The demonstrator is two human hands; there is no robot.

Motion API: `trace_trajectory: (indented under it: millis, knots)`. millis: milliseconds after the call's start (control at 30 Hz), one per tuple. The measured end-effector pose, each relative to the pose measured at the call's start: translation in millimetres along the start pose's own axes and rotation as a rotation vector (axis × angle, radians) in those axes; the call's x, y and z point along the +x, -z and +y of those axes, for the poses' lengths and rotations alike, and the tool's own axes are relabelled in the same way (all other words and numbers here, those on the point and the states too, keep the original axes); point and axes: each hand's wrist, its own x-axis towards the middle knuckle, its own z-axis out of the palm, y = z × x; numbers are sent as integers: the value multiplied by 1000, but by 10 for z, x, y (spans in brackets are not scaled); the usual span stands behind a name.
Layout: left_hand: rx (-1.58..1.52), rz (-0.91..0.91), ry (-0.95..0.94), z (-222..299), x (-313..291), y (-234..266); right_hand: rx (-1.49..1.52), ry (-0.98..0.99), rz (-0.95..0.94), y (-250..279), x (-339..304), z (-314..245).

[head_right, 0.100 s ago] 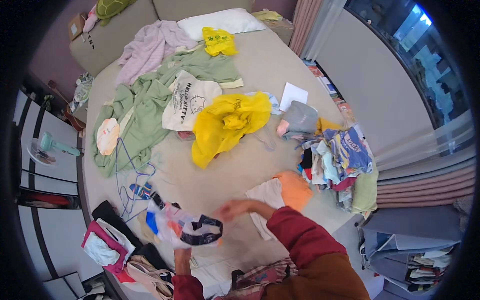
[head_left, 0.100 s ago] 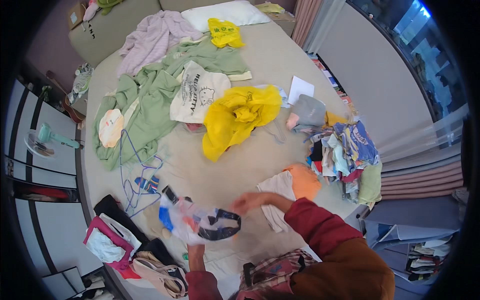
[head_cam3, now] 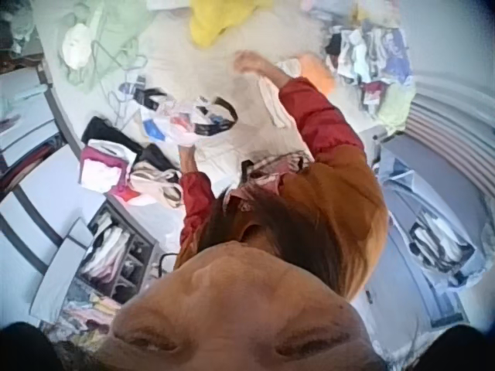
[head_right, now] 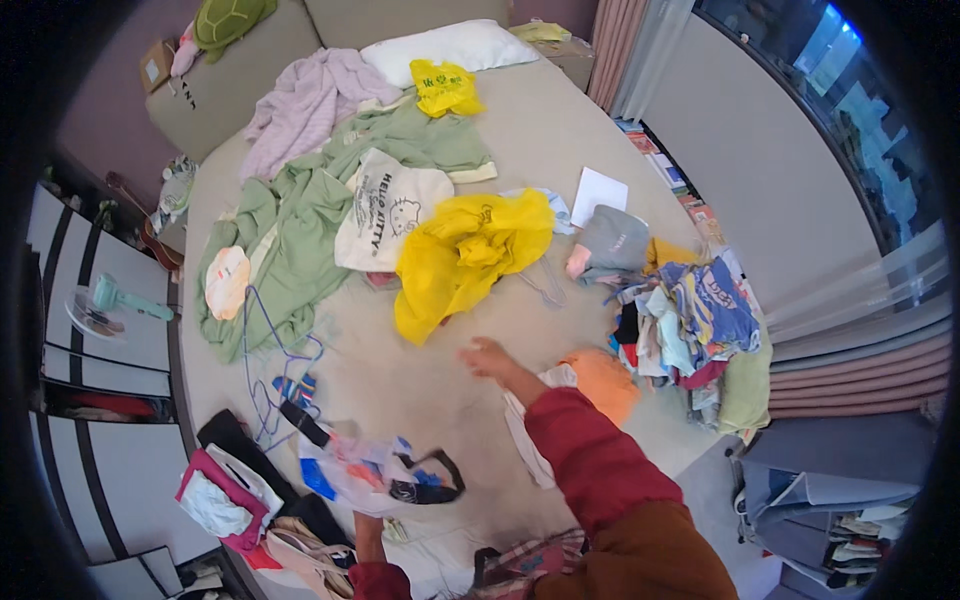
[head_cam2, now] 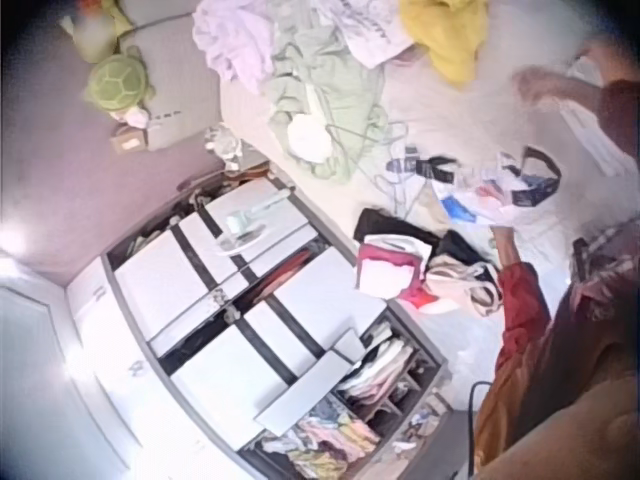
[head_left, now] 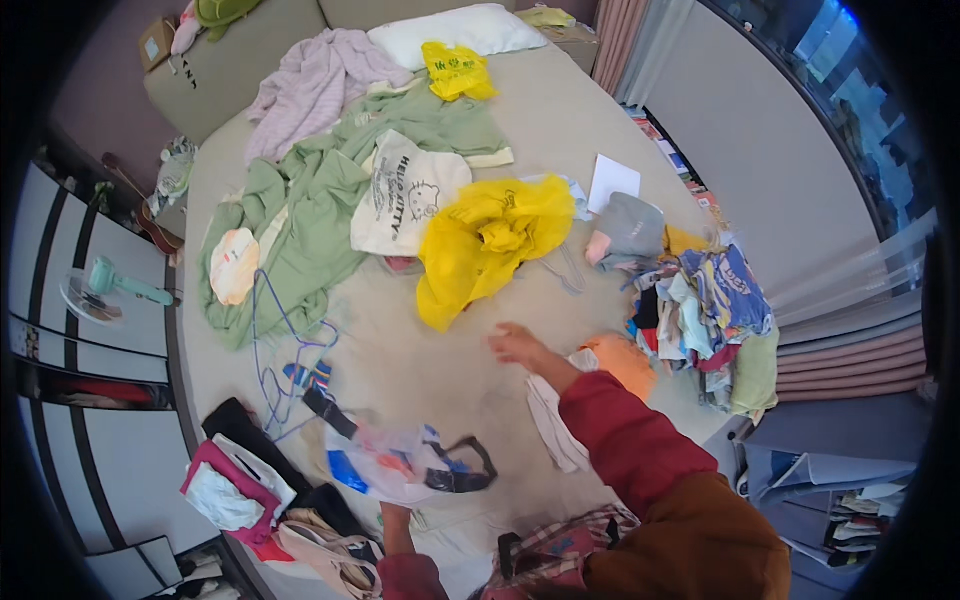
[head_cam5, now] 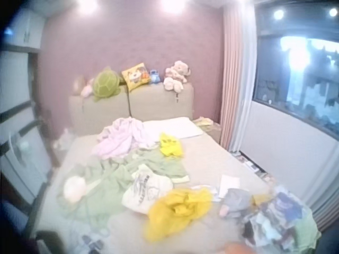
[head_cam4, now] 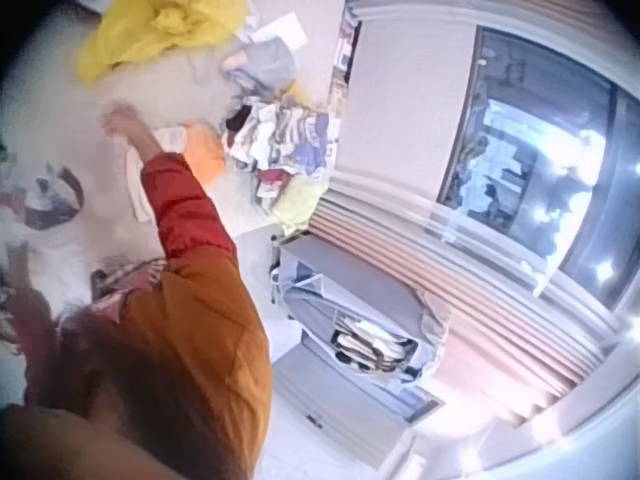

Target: The person folds various pieces of clothing on a bed, including shirts, pants, and socks. They pick up each item, smooth it out, fold it neatly, and place it in a growing stack on the bed.

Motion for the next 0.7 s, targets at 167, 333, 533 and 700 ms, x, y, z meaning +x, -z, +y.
trace_trajectory:
  millis: [167, 333, 533, 700]
  knots:
    - [570, -149, -74, 798, -184, -186, 494, 209, 473, -83, 754, -608]
    - [482, -30, 101, 832, -265, -69, 444, 388, 278, -230, 558, -636]
    - [401, 158, 62, 285, -108, 610, -886, 383, -255, 4, -925, 566]
    - [293, 61, -77, 437, 0, 716, -928, -7, 15, 668, -1708, 1249]
